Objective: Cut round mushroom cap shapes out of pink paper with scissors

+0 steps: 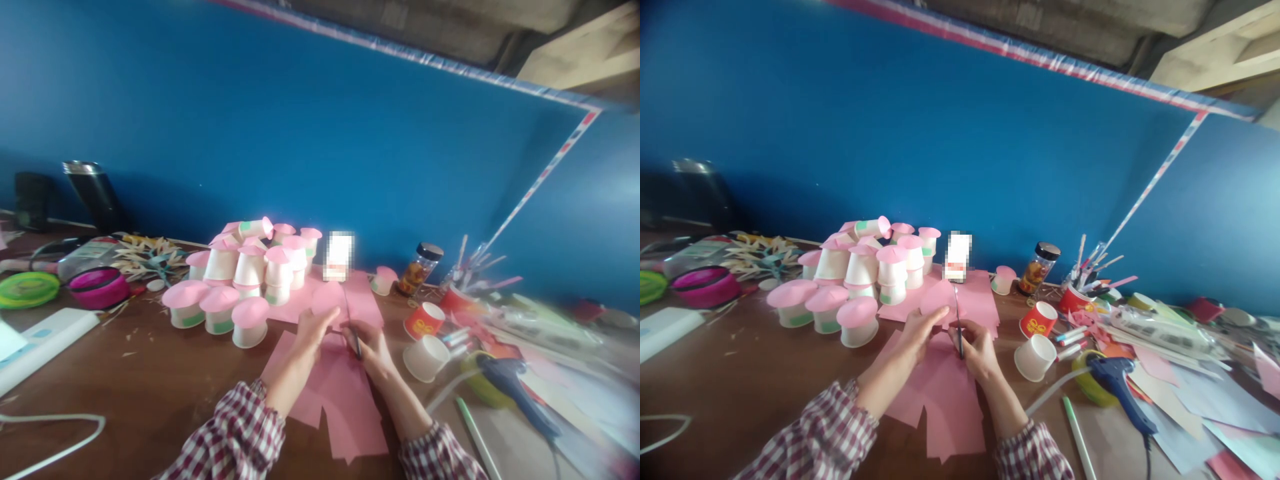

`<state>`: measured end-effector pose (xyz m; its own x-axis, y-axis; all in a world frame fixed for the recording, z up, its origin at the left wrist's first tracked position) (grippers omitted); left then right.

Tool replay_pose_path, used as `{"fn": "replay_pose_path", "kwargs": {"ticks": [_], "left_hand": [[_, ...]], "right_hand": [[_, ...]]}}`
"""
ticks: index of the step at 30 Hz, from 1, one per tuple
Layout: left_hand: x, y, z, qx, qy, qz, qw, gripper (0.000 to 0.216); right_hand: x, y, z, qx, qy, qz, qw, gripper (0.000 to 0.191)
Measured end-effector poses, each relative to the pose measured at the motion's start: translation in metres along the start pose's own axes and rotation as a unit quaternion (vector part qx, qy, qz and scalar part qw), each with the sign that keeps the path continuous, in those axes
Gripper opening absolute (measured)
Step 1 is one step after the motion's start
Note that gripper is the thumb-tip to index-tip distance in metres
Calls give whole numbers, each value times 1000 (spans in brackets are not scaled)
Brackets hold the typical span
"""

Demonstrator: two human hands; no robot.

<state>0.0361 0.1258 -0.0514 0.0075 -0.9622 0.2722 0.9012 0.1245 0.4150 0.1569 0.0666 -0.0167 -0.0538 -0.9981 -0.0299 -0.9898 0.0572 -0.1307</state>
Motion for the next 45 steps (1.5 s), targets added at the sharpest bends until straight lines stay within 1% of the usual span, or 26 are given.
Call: {"fn": "replay_pose_path", "kwargs": {"ticks": [9,17,23,32,37,41,45], "left_hand": [[3,2,2,-4,-4,-3,1000,46],[5,1,5,-9,0,10,1000,41],[5,1,6,-6,0,3,1000,41],[9,1,10,-7,2,11,1000,38],[15,0,16,-20,14,32,999,32],[12,1,15,-27,24,25,999,30],[5,0,9,-36,23,14,999,34]], "right_hand": [[-1,-1,-1,14,-5,7,1000,31],[0,-1,-3,35,-20,8,999,32],[-1,-2,-2,39,-23,7,999,30],[0,-2,-3,46,-29,13,998,30],[-1,-2,-3,51,-24,11,998,27],[0,-1,-3,47,-26,11,999,28],[0,-1,-2,31,-14,9,999,29]]}}
Point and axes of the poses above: each hand's wrist, its own x-axis away from the middle knuckle, its own y-axis out of the palm, z = x × y, the point moved 5 cm from there along -x, towards the middle knuckle, and after that the axes turned 3 degrees about y, right-handed, at the moved point
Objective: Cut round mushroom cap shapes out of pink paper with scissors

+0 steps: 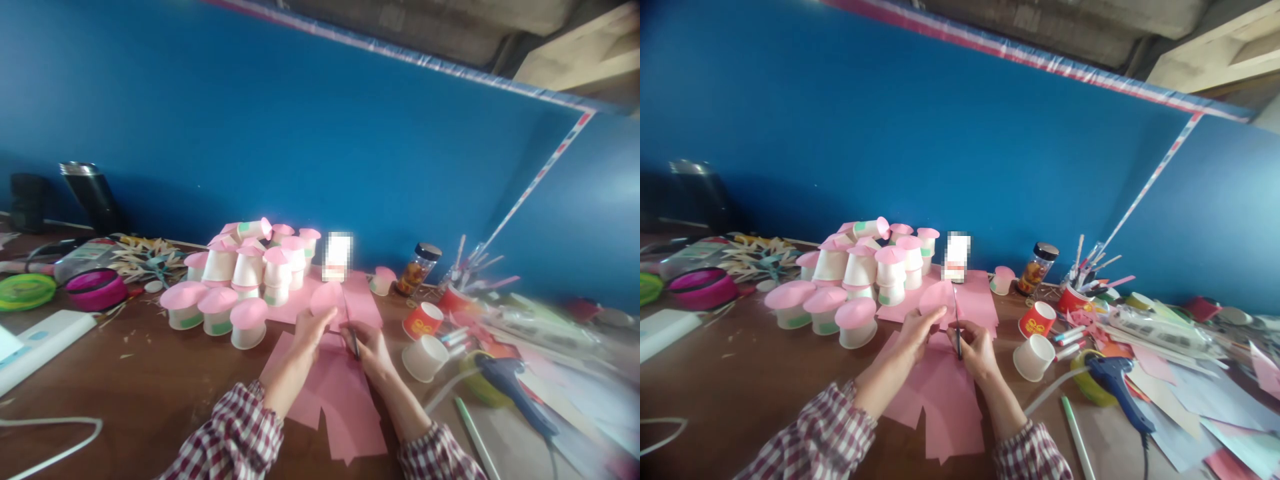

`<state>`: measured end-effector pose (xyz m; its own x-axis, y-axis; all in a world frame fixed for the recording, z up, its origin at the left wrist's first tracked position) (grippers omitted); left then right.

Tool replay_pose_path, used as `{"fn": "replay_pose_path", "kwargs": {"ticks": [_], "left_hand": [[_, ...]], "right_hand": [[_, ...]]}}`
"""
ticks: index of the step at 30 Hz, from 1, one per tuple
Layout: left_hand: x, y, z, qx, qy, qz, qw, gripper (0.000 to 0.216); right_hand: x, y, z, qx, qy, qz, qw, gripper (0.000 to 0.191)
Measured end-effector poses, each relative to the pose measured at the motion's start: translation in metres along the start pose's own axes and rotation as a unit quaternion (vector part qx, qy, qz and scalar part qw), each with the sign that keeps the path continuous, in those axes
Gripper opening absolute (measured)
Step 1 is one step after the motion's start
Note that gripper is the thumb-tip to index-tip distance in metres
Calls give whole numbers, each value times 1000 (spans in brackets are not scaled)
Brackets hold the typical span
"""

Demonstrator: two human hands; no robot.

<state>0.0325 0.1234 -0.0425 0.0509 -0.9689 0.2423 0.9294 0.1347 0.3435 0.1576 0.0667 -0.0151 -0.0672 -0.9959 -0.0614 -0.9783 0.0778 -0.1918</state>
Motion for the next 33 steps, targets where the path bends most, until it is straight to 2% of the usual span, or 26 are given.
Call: {"fn": "replay_pose_path", "kwargs": {"ticks": [11,33], "left_hand": [[2,2,-1,21,-10,-25,999,36],[7,2,5,30,-4,1,1000,31]], "right_hand": [[-2,-2,5,-7,2,-6,1000,31],[-2,-2,1,22,-17,-3,1000,25]]}}
Point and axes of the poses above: each hand's wrist, its own x-axis away from the middle knuckle, its own y-axis out of the palm, z = x × y, the point moved 5 cm from there along -x, towards the middle knuckle, and after that the axes turned 3 degrees about y, right-handed, at the moved point
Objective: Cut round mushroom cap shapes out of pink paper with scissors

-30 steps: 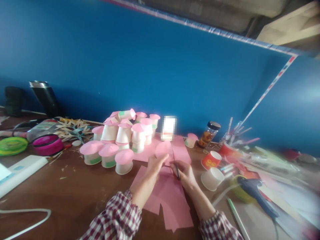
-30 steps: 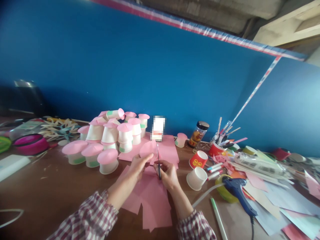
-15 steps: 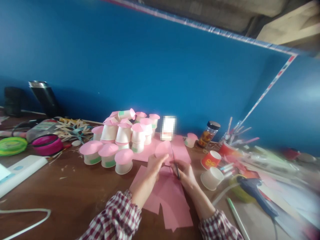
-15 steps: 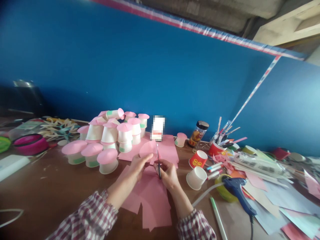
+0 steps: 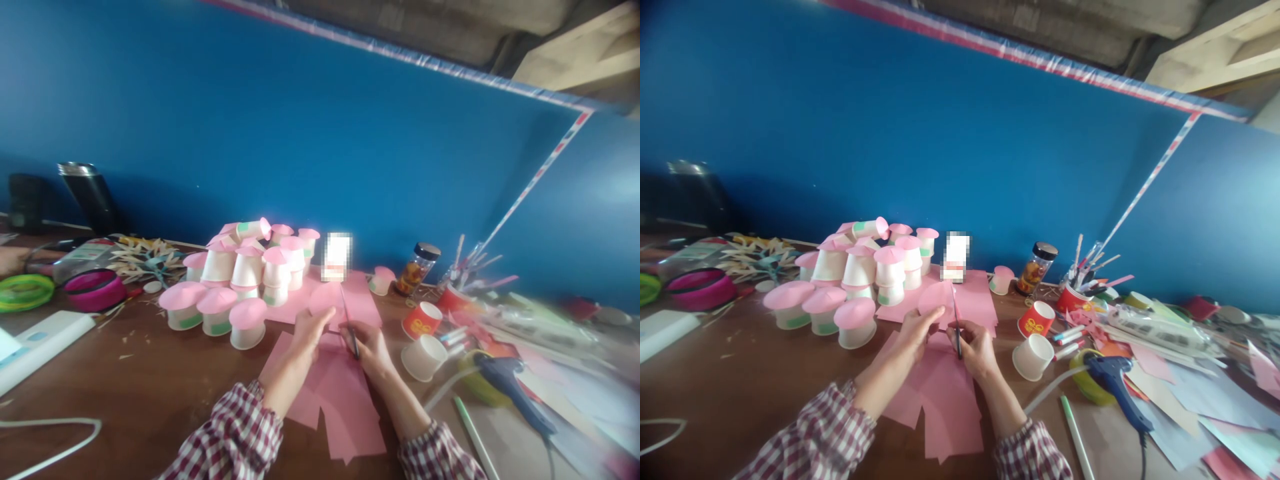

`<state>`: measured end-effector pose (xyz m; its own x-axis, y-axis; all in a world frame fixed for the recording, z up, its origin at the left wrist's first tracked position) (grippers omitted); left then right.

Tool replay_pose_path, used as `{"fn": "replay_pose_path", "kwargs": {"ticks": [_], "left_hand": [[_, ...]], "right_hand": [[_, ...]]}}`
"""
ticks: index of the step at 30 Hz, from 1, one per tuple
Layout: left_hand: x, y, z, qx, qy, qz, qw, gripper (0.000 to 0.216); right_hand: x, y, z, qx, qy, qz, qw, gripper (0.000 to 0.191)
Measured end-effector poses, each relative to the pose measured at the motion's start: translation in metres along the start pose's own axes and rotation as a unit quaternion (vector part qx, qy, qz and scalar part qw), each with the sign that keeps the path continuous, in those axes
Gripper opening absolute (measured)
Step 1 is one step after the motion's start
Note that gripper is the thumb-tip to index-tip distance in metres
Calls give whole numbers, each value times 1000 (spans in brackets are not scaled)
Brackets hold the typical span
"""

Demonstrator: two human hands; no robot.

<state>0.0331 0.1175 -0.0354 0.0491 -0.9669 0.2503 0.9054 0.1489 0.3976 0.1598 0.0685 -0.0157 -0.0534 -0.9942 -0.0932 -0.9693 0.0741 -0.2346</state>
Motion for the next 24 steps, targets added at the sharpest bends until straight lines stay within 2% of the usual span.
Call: {"fn": "replay_pose_path", "kwargs": {"ticks": [13,24], "left_hand": [[-2,1,-4,-9,-14,-29,999,31],[-4,1,-4,1,-10,-37,999,32]], "right_hand": [[0,-1,0,-24,24,-1,999,35],[0,-1,3,-18,14,5,1000,31]]}}
Point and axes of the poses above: each hand's wrist, its own x-axis away from the middle knuckle, its own y-axis out of the palm, z = x × y, the point moved 5 cm from there along -x, towards the middle knuckle, and after that the axes turned 3 degrees about y, right-handed, at the moved point
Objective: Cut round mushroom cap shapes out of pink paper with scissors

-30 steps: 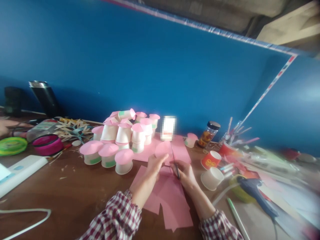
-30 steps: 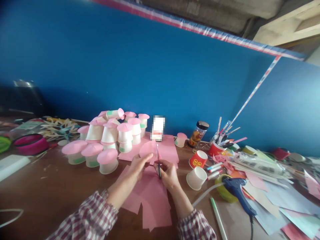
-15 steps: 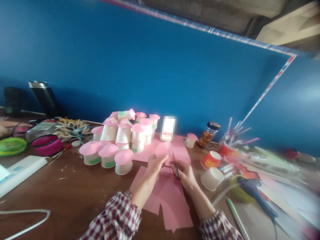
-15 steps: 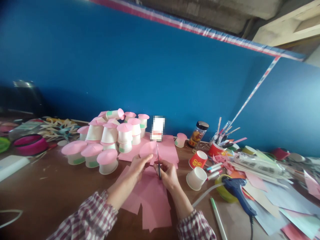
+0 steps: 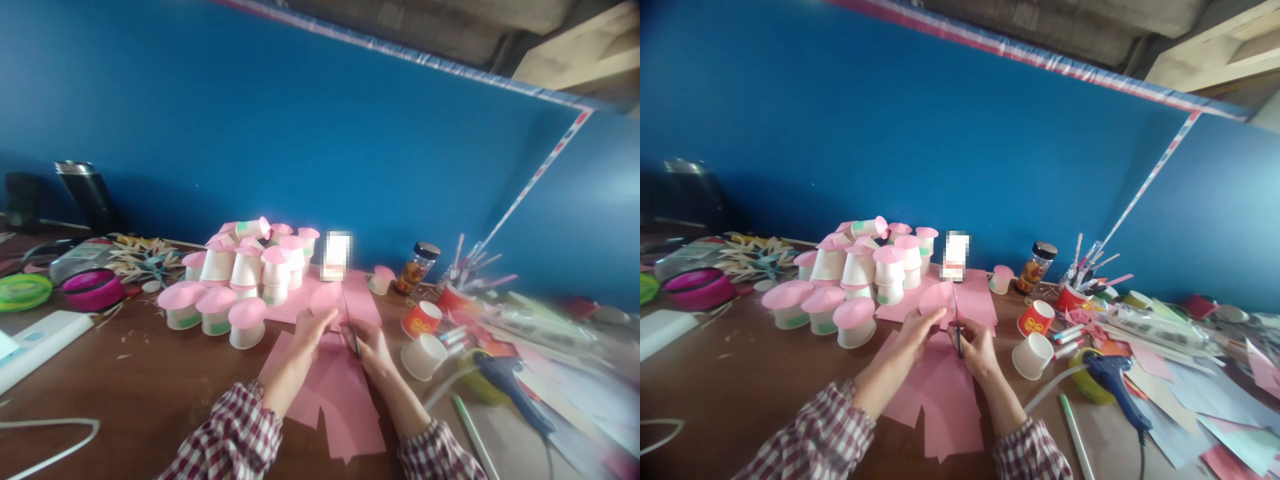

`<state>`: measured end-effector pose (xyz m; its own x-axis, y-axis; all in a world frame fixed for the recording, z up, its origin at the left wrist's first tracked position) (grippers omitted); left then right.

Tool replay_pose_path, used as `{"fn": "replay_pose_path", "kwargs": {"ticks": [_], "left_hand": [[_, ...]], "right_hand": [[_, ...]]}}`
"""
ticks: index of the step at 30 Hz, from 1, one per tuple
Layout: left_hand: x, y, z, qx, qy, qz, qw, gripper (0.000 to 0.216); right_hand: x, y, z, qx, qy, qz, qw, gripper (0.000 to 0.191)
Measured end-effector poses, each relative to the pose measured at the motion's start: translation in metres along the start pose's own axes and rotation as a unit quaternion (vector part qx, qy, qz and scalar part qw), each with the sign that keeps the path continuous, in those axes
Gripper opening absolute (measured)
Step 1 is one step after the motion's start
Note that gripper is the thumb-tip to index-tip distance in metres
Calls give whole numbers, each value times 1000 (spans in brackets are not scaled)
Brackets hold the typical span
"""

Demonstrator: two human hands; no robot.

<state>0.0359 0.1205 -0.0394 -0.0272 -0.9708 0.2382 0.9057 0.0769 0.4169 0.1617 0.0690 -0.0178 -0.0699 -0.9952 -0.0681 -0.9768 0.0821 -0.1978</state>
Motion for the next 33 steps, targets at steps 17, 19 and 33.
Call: {"fn": "replay_pose_path", "kwargs": {"ticks": [17,19,33], "left_hand": [[20,2,18,-18,25,43,999,16],[19,2,18,-17,27,41,999,16],[16,0,15,-26,40,43,998,21]], "right_hand": [[1,0,-6,21,-10,4,1000,29],[1,0,-5,20,-9,8,1000,29],[0,0,-1,12,-7,3,1000,32]]}}
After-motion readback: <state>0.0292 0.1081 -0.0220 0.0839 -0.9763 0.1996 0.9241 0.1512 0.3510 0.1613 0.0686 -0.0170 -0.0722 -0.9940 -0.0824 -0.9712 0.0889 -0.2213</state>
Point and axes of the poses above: each hand's wrist, its own x-axis away from the middle knuckle, its own y-axis out of the palm, z = x × y, the point moved 5 cm from there along -x, towards the middle knuckle, and after that the axes turned 3 degrees about y, right-handed, at the moved point
